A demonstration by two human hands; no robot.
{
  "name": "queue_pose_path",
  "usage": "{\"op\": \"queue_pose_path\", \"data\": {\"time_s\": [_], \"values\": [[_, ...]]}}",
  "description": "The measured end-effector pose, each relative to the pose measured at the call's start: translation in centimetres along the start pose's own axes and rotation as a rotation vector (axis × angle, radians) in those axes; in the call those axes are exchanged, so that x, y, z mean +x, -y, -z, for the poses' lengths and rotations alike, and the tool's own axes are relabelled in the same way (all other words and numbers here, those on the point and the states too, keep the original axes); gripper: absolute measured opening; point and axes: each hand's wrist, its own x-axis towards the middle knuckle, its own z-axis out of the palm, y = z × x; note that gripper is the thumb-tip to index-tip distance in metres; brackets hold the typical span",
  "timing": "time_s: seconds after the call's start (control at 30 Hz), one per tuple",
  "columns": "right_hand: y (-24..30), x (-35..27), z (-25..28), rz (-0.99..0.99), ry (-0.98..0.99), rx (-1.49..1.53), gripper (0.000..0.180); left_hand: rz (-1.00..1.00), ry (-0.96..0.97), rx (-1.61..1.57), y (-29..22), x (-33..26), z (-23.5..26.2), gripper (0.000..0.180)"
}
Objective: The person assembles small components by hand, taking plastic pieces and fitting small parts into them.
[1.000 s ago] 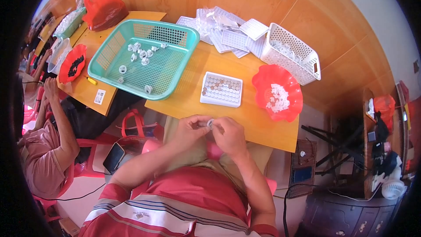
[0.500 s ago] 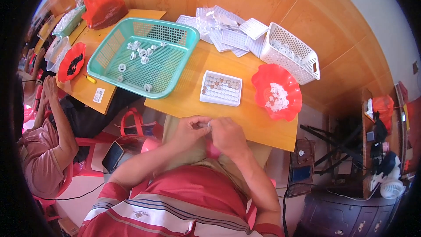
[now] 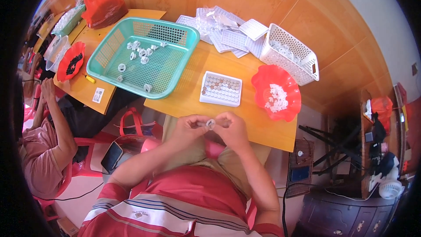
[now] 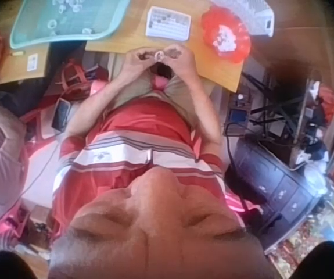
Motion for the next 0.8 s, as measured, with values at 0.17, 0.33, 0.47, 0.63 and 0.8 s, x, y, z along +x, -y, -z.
{"op": "queue_pose_path", "data": {"time_s": [0.17,0.33,0.47,0.63,0.8], "values": [[0.3,-0.2,0.6,-0.303,0.126,0.602,0.017,0.041,0.006,-0.088,-0.6,0.0,0.0,0.027],[-0.3,-0.3,0.4,-0.246,0.091,0.617,0.019,0.079,0.022,-0.168,-0.8,0.0,0.0,0.03],[0.0,-0.4,0.1,-0.187,0.069,0.557,0.018,0.093,0.021,-0.129,-0.7,-0.2,0.1,0.031],[0.3,-0.5,-0.3,-0.144,0.091,0.527,0.016,0.113,-0.006,-0.21,-0.3,-0.1,0.1,0.027],[0.3,-0.4,-0.5,-0.125,0.094,0.5,0.015,0.181,-0.049,-0.192,-0.9,-0.2,0.2,0.023]]}}
